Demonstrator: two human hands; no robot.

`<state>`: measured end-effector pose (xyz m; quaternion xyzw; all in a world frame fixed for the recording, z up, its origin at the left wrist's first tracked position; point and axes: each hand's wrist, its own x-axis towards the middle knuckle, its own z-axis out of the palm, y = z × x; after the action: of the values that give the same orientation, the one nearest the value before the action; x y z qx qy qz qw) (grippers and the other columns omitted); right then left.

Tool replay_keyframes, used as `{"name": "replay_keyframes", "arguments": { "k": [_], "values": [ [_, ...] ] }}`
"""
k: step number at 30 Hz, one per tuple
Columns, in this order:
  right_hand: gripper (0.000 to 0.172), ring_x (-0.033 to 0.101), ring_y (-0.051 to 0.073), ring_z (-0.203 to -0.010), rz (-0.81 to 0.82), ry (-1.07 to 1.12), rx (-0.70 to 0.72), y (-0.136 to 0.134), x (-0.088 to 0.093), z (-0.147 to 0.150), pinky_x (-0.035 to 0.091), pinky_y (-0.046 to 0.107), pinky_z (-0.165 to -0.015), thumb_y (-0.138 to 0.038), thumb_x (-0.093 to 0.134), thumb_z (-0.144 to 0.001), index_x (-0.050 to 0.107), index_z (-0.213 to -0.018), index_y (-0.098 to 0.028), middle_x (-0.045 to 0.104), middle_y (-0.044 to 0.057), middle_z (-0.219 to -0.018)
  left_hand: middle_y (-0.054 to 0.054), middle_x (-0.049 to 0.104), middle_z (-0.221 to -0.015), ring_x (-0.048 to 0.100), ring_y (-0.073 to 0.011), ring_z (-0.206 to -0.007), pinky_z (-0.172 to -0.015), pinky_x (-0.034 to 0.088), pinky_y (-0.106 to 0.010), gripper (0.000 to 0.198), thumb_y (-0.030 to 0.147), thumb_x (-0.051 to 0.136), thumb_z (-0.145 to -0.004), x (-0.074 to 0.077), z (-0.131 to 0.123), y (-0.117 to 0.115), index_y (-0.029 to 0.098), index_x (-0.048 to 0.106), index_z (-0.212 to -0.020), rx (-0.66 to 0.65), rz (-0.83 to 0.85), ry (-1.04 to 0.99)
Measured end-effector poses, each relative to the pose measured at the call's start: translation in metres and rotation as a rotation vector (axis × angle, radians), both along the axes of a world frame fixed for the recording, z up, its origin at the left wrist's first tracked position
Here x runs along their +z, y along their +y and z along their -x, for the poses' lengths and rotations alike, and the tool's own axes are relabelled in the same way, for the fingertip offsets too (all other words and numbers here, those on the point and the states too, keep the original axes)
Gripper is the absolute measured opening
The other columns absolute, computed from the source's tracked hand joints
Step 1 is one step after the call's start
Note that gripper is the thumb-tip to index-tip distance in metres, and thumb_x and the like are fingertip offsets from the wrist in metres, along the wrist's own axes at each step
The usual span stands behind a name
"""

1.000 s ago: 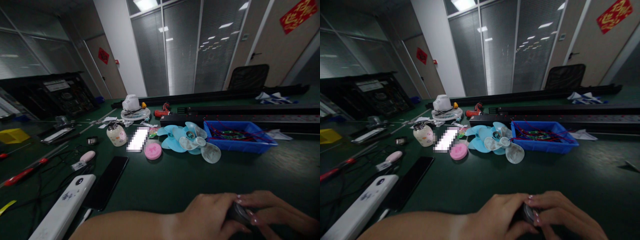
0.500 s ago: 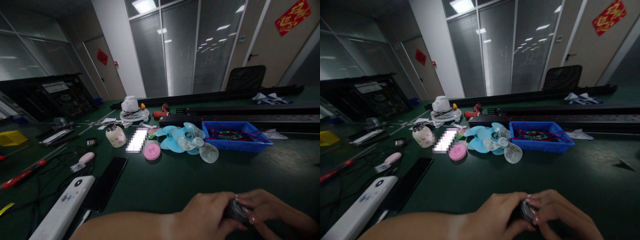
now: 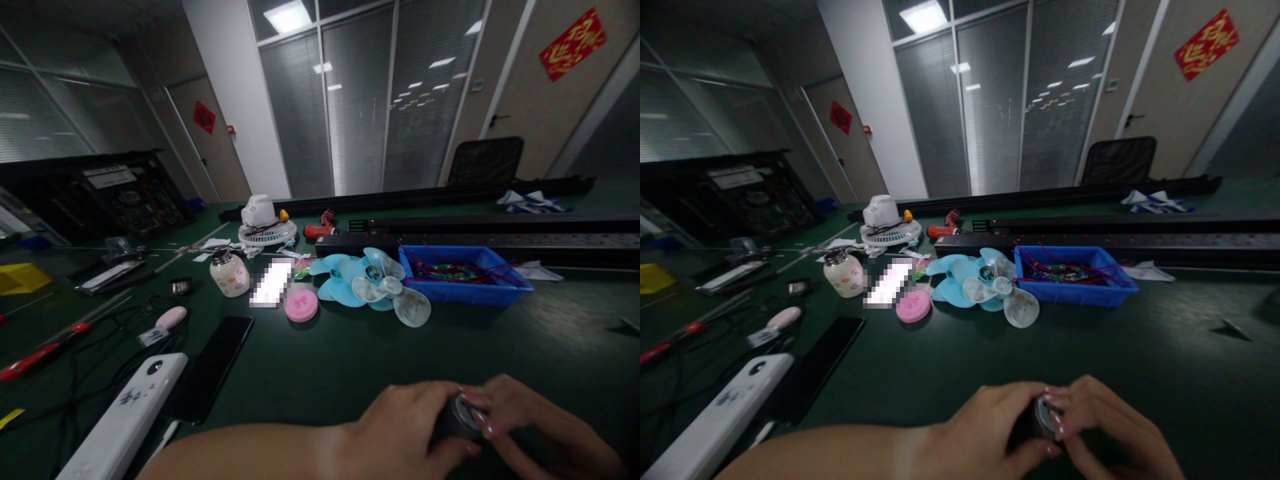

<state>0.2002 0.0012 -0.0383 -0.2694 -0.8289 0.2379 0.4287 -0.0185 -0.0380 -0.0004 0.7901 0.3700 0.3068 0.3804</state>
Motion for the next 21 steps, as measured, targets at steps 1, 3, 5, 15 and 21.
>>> {"name": "replay_keyframes", "arguments": {
  "k": [1,3,5,15,21],
  "values": [
    [0.006,0.07,0.02,-0.077,-0.006,-0.001,0.002,0.0,0.002,0.001,0.059,0.025,-0.068,-0.019,0.068,-0.076,0.069,-0.078,-0.024,0.071,0.004,-0.079,-0.011,0.06,-0.129,0.058,-0.0252,-0.118,-0.102,0.047,-0.037,0.053,0.023,0.061,-0.084,0.001,0.0,0.0,0.015,0.046,-0.134,-0.002,-0.01,-0.006],
    [0.007,0.07,0.019,-0.075,-0.025,-0.007,0.011,-0.001,0.007,0.005,0.059,0.024,-0.066,-0.017,0.066,-0.077,0.068,-0.078,-0.024,0.07,0.004,-0.078,-0.011,0.058,-0.132,0.057,-0.0249,-0.119,-0.103,0.046,-0.036,0.057,0.019,0.06,-0.081,0.001,0.0,-0.001,0.015,0.044,-0.136,-0.012,-0.041,-0.013],
    [0.008,0.069,0.018,-0.072,-0.044,-0.013,0.014,-0.001,0.013,0.008,0.058,0.023,-0.065,-0.016,0.065,-0.077,0.068,-0.076,-0.023,0.069,0.003,-0.075,-0.011,0.057,-0.133,0.057,-0.0248,-0.12,-0.104,0.046,-0.035,0.063,0.014,0.058,-0.077,0.001,0.0,-0.002,0.014,0.042,-0.137,-0.021,-0.071,-0.013],
    [0.008,0.068,0.016,-0.071,-0.065,-0.009,0.01,-0.004,0.019,0.012,0.058,0.022,-0.065,-0.015,0.064,-0.079,0.067,-0.075,-0.022,0.068,0.003,-0.074,-0.011,0.056,-0.134,0.057,-0.025,-0.12,-0.104,0.045,-0.035,0.065,0.013,0.057,-0.073,-0.003,-0.002,-0.003,0.014,0.042,-0.136,-0.015,-0.131,-0.008],
    [0.01,0.068,0.016,-0.072,-0.072,0.004,0.002,-0.005,0.019,0.013,0.057,0.021,-0.064,-0.013,0.063,-0.078,0.065,-0.079,-0.022,0.068,0.001,-0.075,-0.01,0.058,-0.132,0.059,-0.0247,-0.117,-0.101,0.048,-0.035,0.063,0.011,0.056,-0.074,0.001,-0.003,-0.004,0.015,0.043,-0.135,-0.019,-0.121,-0.007]
  ]
}}
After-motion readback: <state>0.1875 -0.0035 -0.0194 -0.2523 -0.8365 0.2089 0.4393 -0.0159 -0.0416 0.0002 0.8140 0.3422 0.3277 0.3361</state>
